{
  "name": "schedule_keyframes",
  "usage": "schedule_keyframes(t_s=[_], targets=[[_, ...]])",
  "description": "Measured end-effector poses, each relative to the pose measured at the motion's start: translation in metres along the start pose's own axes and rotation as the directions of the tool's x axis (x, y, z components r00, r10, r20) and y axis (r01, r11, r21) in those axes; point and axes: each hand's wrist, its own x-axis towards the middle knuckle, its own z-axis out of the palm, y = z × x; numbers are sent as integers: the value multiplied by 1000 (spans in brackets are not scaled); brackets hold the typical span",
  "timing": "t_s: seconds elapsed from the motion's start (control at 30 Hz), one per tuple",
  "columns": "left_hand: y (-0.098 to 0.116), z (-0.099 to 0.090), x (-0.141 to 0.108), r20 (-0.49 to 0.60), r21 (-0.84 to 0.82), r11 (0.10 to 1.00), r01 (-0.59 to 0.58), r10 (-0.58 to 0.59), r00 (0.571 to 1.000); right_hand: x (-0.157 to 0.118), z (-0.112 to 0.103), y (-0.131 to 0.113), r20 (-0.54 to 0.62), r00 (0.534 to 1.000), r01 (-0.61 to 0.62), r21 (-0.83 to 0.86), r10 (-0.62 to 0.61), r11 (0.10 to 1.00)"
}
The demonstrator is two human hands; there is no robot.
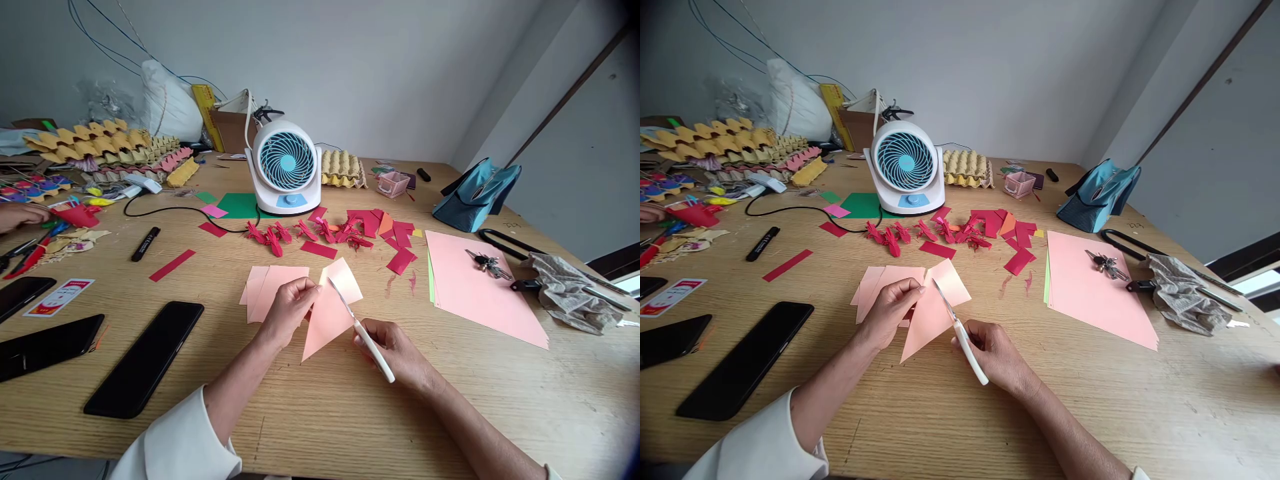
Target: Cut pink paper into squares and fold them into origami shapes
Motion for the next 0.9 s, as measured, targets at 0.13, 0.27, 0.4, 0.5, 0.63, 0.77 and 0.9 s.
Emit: schedule_keyframes(t_s=[0.13,0.27,0.4,0.5,0.63,0.77,0.9], targets=[[-1,0,1,3,2,1000,-6,6,1000,0,0,-2,-5,1000,-4,-19,4,1000],[-5,-1,2,23,-12,1000,-11,11,1000,0,0,-2,-7,1000,-11,-23,11,1000],[-5,0,1,9,0,1000,-25,25,1000,0,0,-1,-1,1000,-7,-15,7,1000],[-3,1,0,11,26,999,-31,30,999,0,0,-1,6,1000,8,-6,-8,1000],[-3,2,-1,37,23,999,-45,44,998,0,0,-2,1,1000,6,3,-6,1000],[-4,1,-1,35,25,998,-65,64,997,0,1,-3,-4,1000,-2,6,2,1000],[-5,1,-1,40,16,998,-59,58,997,-1,1,-3,-8,1000,12,19,-12,1000]])
